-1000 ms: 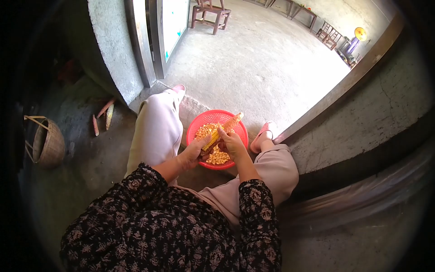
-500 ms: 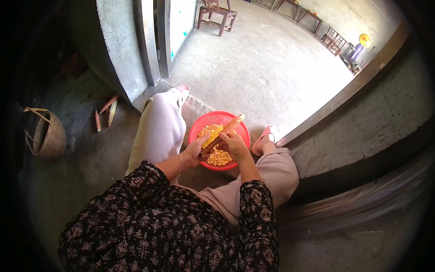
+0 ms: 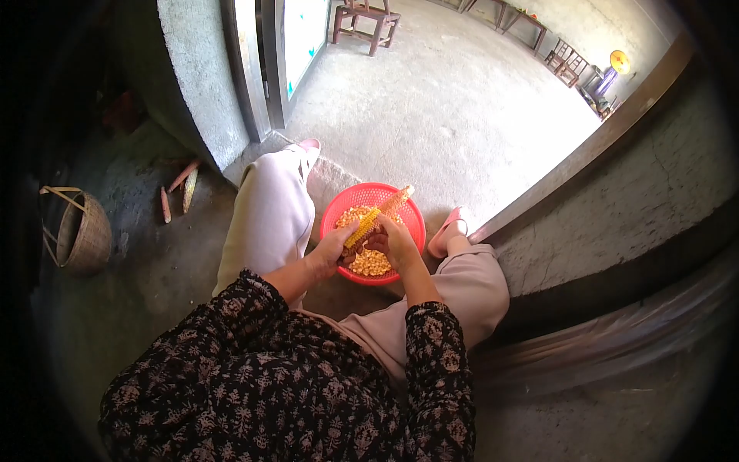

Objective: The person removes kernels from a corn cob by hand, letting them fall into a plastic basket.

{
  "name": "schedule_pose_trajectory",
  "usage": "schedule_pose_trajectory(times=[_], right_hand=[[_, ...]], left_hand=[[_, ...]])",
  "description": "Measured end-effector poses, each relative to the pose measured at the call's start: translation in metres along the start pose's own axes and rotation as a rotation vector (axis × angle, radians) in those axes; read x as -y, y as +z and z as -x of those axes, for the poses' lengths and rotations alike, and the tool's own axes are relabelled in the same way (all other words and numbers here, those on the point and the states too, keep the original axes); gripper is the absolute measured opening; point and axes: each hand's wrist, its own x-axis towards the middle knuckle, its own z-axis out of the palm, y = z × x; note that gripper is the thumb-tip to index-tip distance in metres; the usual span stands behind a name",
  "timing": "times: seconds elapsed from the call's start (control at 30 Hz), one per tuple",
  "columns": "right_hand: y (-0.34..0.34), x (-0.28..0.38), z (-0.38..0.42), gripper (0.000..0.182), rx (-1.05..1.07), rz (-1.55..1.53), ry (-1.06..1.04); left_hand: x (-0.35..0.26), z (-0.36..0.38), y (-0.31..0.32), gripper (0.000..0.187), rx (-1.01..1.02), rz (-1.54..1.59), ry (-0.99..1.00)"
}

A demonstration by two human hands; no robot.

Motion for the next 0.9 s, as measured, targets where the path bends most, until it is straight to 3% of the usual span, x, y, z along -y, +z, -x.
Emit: schedule_pose_trajectory(times=[0.5, 0.9], right_hand=[[-0.0023, 0.0006, 0.0009, 0.03, 0.026, 0.28, 0.004], [-0.0043, -0.0021, -0.0033, 0.023, 0.098, 0.206, -0.029]], left_hand=[[0.0067, -0.0042, -0.0054, 0.032, 0.007, -0.002, -0.033], [0.0067, -0.0069, -0.0072, 0.033, -0.002, 0.106, -0.041]])
